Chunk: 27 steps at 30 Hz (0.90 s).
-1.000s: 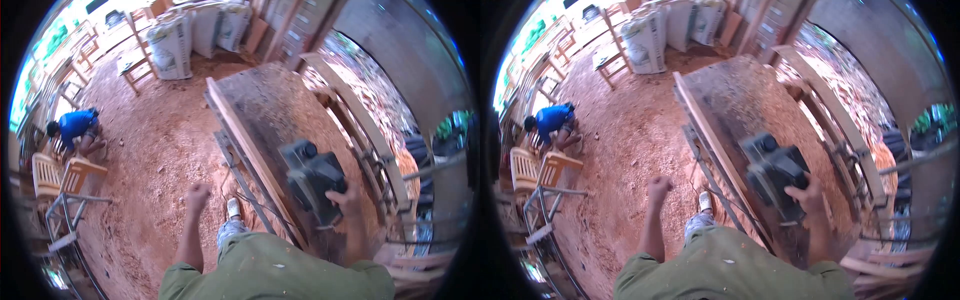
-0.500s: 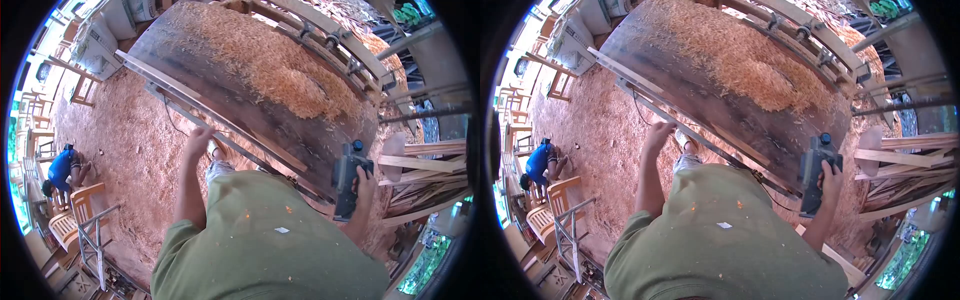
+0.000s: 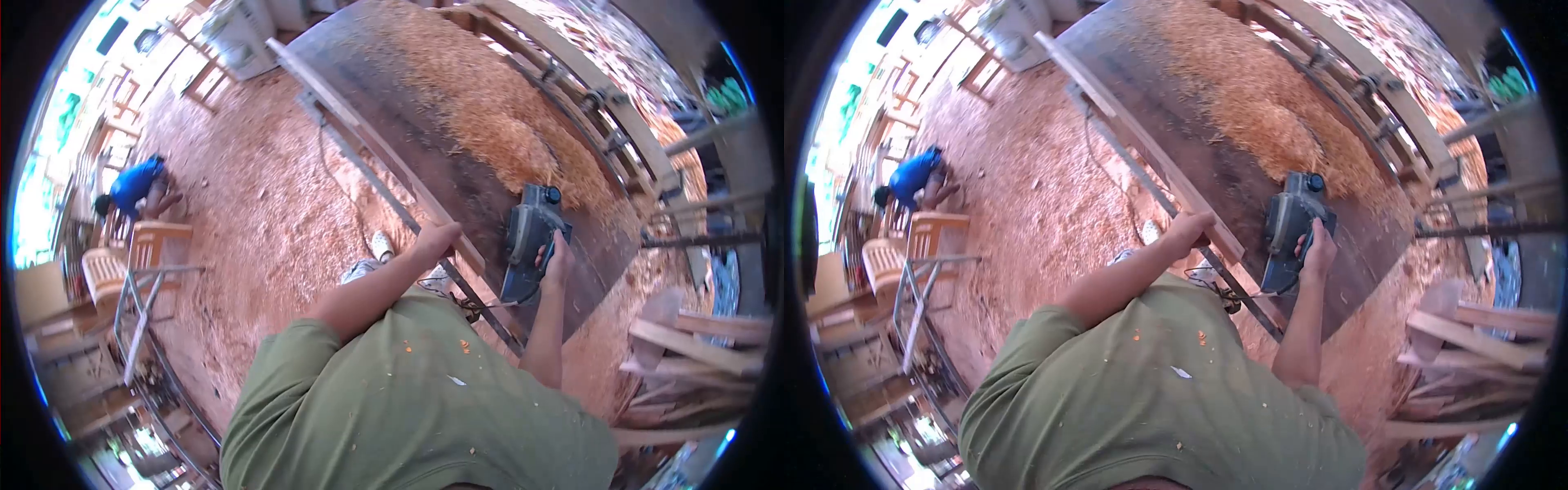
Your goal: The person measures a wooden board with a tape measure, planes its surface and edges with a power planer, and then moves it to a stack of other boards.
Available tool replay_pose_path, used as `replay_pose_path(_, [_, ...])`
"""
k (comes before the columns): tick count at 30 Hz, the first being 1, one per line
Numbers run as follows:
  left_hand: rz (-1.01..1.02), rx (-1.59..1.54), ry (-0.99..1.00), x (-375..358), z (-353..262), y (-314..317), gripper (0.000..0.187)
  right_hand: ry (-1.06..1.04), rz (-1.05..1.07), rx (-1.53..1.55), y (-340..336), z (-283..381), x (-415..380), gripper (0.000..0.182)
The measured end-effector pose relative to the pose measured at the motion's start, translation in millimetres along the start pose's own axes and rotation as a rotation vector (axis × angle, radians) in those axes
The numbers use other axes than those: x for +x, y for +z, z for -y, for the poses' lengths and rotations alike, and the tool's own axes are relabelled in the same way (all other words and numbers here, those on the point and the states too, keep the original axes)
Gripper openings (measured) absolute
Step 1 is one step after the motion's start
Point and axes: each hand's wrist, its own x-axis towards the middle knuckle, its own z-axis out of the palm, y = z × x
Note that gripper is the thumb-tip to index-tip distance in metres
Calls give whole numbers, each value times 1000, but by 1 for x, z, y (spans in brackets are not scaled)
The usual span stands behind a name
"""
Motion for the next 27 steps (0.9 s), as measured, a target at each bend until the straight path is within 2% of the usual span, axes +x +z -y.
replay_pose_path(2, [-188,-369,16,-27,17,-6,31,17,42,13,11,-1,7,33])
replay_pose_path(6, [-323,-418,9,-39,67,-40,30,68,80,-1,8,-3,6,35])
replay_pose_path(9, [-63,-432,13,-32,90,-72,46,138,92,-101,-4,2,15,42])
replay_pose_path(10, [-79,-464,21,-37,88,-75,46,134,120,-124,-6,8,19,42])
replay_pose_path(12, [-51,-454,50,-51,85,-80,48,-693,-127,-765,-6,20,21,40])
replay_pose_path(13, [-19,-483,55,-54,87,-86,49,-705,-111,-760,8,30,15,40])
replay_pose_path(15, [-7,-471,72,-63,88,-96,49,-735,192,-439,40,43,-4,37])
replay_pose_path(17, [15,-452,91,-79,82,-101,49,-379,578,-381,79,29,-26,31])
replay_pose_path(18, [4,-438,106,-89,78,-103,49,-109,731,-345,97,13,-37,32])
replay_pose_path(19, [-11,-423,124,-99,75,-108,49,-122,895,-509,108,-6,-50,33])
replay_pose_path(20, [-19,-422,143,-101,78,-114,49,104,950,-529,123,-25,-62,37])
replay_pose_path(21, [-28,-427,175,-98,84,-119,47,232,1068,-571,134,-47,-69,28])
replay_pose_path(22, [-35,-430,206,-97,89,-124,45,308,1103,-568,138,-80,-73,33])
replay_pose_path(23, [-40,-427,223,-99,92,-129,45,249,1082,-512,140,-86,-91,35])
replay_pose_path(25, [-306,-213,230,-110,98,-134,50,178,1063,-453,139,-95,-120,37])
replay_pose_path(27, [-362,-122,305,-135,104,-136,51,232,1027,-381,133,-104,-147,41])
